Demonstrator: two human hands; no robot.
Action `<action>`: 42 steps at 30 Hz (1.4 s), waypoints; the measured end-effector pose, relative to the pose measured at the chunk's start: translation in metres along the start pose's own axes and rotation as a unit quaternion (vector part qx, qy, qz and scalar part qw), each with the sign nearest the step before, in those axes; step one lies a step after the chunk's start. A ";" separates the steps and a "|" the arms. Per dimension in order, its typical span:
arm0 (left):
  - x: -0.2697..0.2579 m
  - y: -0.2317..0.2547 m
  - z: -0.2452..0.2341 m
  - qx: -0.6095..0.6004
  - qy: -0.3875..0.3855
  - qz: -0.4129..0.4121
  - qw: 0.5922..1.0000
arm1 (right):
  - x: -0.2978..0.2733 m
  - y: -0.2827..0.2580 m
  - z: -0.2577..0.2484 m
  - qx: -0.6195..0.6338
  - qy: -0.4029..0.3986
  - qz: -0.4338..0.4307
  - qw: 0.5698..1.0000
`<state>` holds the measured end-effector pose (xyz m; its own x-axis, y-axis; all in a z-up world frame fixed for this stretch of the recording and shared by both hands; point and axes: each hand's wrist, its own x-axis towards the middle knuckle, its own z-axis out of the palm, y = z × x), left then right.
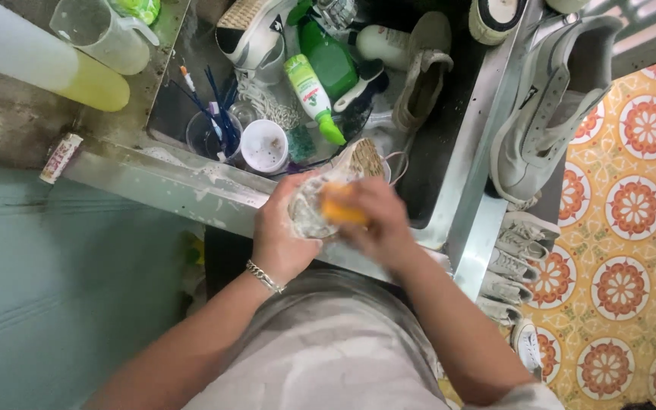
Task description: The person scrubs a white sneaker with a brush and cleaning solution, focusing on the upper, sole, and interior. They rinse the shoe under a running tap and then scrub the sole with a yellow sponge before rinsing again.
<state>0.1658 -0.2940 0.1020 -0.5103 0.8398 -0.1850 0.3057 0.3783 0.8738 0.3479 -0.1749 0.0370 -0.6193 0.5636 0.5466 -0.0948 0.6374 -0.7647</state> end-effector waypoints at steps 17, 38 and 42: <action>-0.021 0.013 -0.002 -0.020 0.055 0.035 0.998 | -0.002 -0.007 0.000 -0.003 0.030 -0.011 0.999; -0.098 0.014 -0.105 0.003 0.036 -0.018 0.999 | 0.028 -0.011 0.007 -0.091 -0.035 0.107 0.990; -0.103 -0.008 -0.106 -0.149 0.049 -0.168 0.973 | 0.020 -0.029 0.031 -0.032 -0.027 -0.018 0.999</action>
<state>0.1306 -0.4243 0.1621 -0.6200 0.6410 -0.4525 -0.1315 0.4836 0.8653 0.3143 -0.1990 0.0596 -0.6577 0.5113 0.5532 -0.0690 0.6904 -0.7201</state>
